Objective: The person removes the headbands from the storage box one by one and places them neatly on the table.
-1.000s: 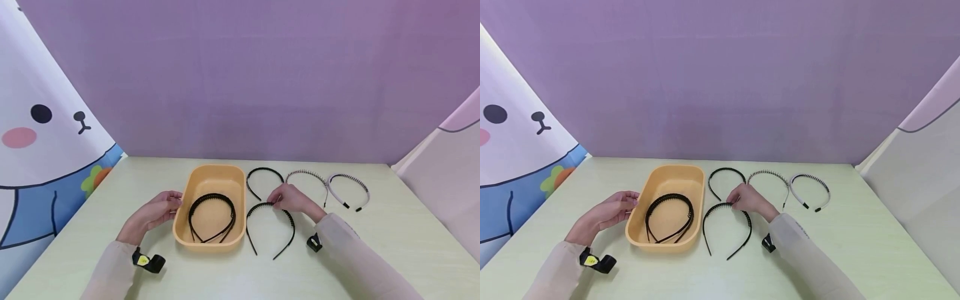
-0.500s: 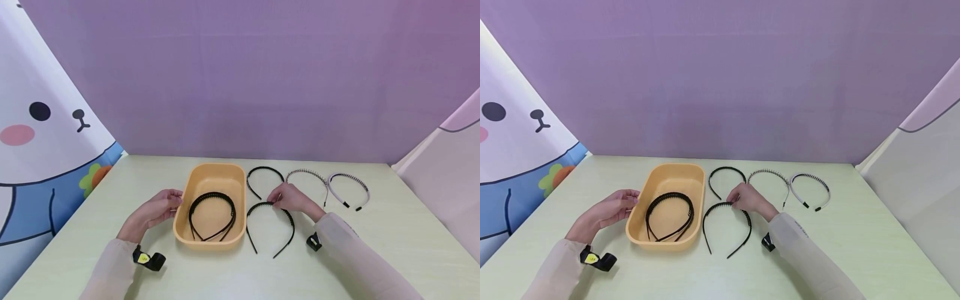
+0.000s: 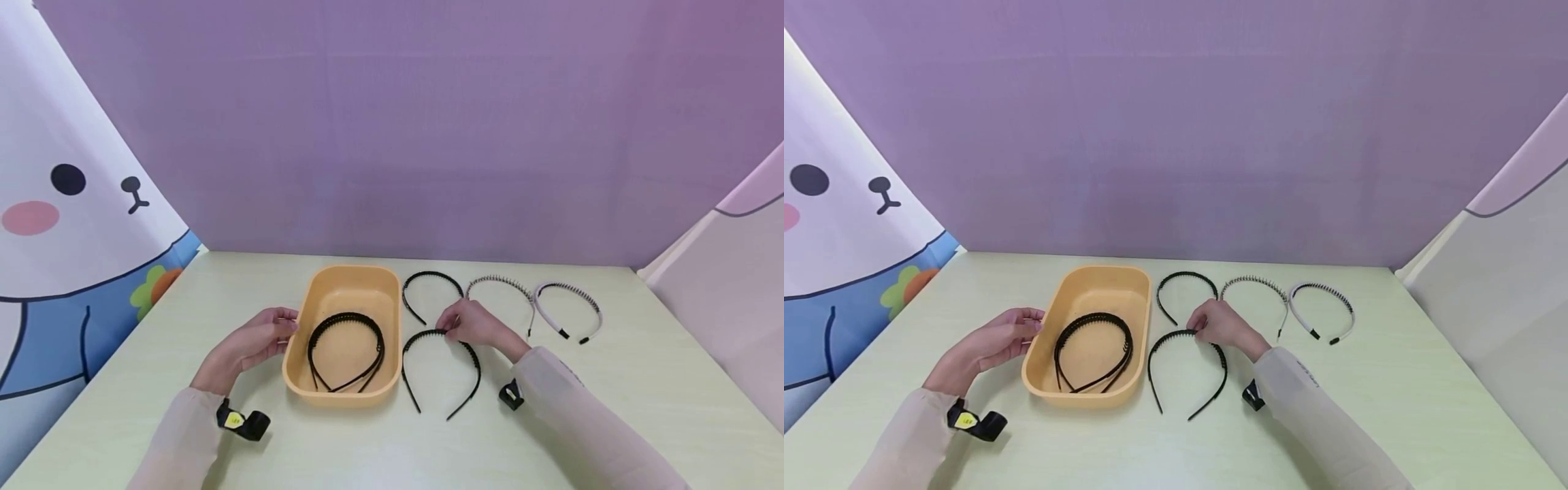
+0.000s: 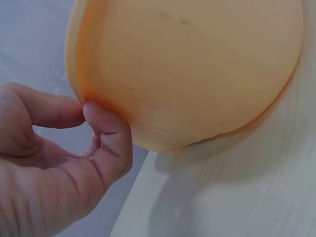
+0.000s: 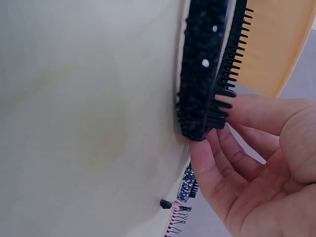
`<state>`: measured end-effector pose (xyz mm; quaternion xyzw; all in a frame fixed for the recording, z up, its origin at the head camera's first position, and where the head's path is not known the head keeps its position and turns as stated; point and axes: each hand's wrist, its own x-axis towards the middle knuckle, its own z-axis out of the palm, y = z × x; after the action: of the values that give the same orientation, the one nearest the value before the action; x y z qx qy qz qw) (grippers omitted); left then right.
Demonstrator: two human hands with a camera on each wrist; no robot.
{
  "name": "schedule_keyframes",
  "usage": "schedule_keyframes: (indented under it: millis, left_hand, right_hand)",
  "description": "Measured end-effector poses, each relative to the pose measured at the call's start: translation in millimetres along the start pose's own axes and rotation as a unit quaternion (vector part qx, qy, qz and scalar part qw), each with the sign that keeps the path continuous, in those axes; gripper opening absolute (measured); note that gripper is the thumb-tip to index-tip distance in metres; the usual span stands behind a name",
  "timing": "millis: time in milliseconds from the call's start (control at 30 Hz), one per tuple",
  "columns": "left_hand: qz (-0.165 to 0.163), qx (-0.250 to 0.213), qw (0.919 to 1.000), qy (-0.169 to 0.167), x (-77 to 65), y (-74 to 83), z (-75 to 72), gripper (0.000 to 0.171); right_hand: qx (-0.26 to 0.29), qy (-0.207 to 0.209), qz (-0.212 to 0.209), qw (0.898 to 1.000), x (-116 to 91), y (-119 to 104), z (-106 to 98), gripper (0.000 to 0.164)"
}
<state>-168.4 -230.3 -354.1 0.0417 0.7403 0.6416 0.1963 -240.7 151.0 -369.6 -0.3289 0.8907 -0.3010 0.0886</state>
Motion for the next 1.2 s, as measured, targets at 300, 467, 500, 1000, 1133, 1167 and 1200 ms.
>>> schedule_keyframes:
  millis: [300,467,500,1000,1133,1167,1200]
  left_hand:
    - [0.001,0.004,1.0,0.005,-2.2,0.4,1.4,0.041]
    - [0.0,0.003,1.0,0.007,-3.1,0.2,1.5,0.041]
    - [0.0,0.002,1.0,0.007,-3.2,0.1,1.4,0.04]
    - [0.005,0.005,1.0,-0.006,-1.8,2.7,0.6,0.041]
    - [0.004,0.004,1.0,-0.006,-2.6,2.3,0.0,0.042]
    - [0.003,0.004,1.0,-0.005,-3.0,2.2,-0.2,0.042]
    - [0.002,0.005,1.0,-0.004,-3.3,2.1,-0.4,0.042]
  right_hand:
    - [0.003,0.005,0.003,1.0,-1.4,-0.8,0.3,0.016]
    - [0.002,0.008,0.0,1.0,-1.8,-1.3,0.1,0.015]
    - [0.003,0.009,0.001,1.0,-1.9,-1.6,0.0,0.015]
    - [0.003,0.013,0.013,1.0,2.7,-11.9,-11.1,0.012]
    - [-0.004,0.021,-0.005,1.0,6.3,-18.9,-14.3,0.013]
    - [-0.006,0.021,-0.004,1.0,7.4,-20.9,-14.9,0.013]
    - [-0.008,0.021,-0.004,1.0,8.6,-22.8,-15.4,0.013]
